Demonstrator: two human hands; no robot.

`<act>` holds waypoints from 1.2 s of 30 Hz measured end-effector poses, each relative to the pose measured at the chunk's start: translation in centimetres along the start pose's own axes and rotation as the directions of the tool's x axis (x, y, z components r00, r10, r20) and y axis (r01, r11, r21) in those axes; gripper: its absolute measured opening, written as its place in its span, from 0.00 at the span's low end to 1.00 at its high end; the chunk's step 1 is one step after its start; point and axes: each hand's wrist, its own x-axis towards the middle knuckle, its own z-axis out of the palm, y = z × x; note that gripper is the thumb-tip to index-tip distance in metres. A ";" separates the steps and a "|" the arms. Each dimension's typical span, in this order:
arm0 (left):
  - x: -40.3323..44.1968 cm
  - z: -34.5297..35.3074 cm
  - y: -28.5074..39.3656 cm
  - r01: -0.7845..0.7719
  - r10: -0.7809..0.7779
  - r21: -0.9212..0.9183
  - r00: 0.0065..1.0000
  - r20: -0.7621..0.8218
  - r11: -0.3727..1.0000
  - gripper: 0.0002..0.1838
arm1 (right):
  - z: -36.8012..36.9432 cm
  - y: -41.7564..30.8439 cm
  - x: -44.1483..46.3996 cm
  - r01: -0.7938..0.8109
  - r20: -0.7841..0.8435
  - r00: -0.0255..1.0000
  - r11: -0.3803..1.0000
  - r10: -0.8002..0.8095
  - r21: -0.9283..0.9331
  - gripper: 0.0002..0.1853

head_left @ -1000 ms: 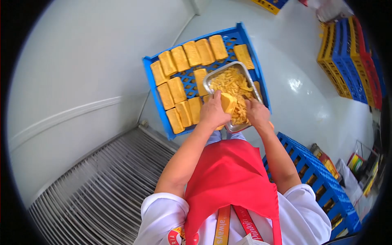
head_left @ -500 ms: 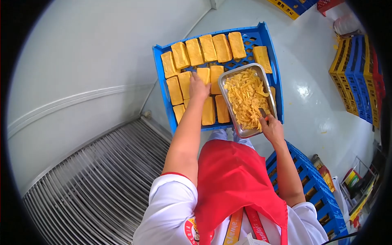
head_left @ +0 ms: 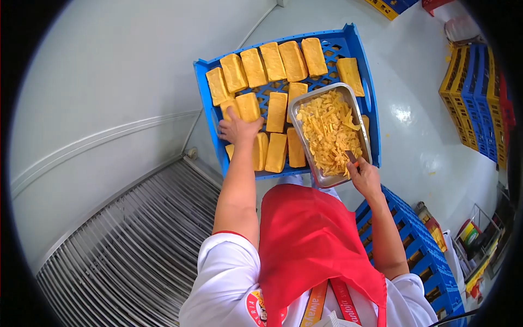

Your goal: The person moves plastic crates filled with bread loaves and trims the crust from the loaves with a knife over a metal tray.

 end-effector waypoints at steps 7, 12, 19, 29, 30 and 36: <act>1.4 -2.5 2.9 -0.098 0.101 -0.024 0.978 0.183 0.995 0.63 | 0.5 0.0 0.4 0.048 0.036 0.998 0.999 -0.048 -0.001 0.20; 5.5 -4.9 -0.9 0.557 0.371 -0.699 0.596 0.712 0.448 0.45 | -0.5 -0.6 0.7 0.014 0.037 0.999 0.993 -0.018 0.115 0.20; 2.9 -8.0 -1.3 0.681 0.533 -0.695 0.509 0.676 0.231 0.38 | -0.6 -1.5 1.1 0.070 0.015 0.997 0.991 -0.072 0.117 0.20; 1.1 -0.9 -3.2 -0.367 0.356 0.164 0.930 0.093 0.916 0.51 | -0.2 0.0 1.0 0.078 0.018 0.997 0.997 -0.077 -0.029 0.17; 1.0 0.7 -4.0 -0.438 0.463 0.194 0.879 -0.112 0.878 0.47 | -0.1 0.4 1.0 0.077 0.023 0.997 0.996 -0.076 -0.037 0.17; -6.3 3.1 -7.3 -0.449 0.454 -0.077 0.890 0.053 0.890 0.33 | 0.1 2.0 1.8 0.136 -0.445 0.867 0.965 -0.226 -0.226 0.19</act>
